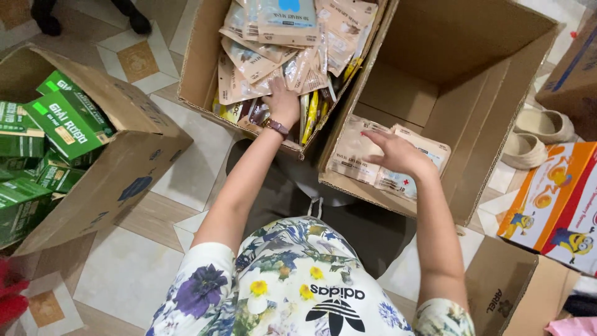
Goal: Sorting and organizing packages of face masks from one box into another.
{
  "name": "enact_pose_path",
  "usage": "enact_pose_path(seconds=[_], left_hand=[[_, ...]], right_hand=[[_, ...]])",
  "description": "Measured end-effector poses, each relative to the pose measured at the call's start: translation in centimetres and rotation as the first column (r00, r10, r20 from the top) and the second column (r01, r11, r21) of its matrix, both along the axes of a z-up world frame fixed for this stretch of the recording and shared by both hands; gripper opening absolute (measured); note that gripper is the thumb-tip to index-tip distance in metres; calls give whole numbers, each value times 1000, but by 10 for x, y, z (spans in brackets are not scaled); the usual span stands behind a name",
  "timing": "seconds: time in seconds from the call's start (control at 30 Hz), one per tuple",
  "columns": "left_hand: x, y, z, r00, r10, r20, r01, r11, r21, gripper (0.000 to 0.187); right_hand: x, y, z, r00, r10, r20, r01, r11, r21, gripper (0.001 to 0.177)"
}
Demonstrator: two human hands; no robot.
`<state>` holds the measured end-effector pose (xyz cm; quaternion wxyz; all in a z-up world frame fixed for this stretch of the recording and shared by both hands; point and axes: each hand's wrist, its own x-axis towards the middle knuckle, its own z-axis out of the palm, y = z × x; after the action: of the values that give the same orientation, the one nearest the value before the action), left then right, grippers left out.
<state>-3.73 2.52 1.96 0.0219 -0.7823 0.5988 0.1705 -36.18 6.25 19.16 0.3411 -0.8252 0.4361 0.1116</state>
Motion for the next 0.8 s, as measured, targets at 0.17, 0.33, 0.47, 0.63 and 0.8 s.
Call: enact_pose_path(seconds=[0.17, 0.33, 0.47, 0.63, 0.8], left_hand=[[19, -5, -28, 981, 119, 151, -131, 989, 71, 47], [19, -5, -38, 976, 108, 189, -89, 991, -105, 51], [17, 8, 42, 999, -26, -41, 6, 908, -420, 34], [21, 25, 119, 911, -232, -341, -171, 539, -825, 30], [13, 33, 161, 177, -523, -834, -779, 443, -444, 37]], right_hand=[[-20, 10, -10, 975, -178, 134, 180, 984, -7, 72], [-32, 9, -25, 900, -402, 170, 409, 913, -4, 66], [-37, 10, -21, 858, -465, 216, 484, 874, -42, 63], [-36, 12, -25, 842, -468, 269, 497, 867, -45, 60], [-29, 14, -17, 812, -480, 331, 517, 856, -27, 57]])
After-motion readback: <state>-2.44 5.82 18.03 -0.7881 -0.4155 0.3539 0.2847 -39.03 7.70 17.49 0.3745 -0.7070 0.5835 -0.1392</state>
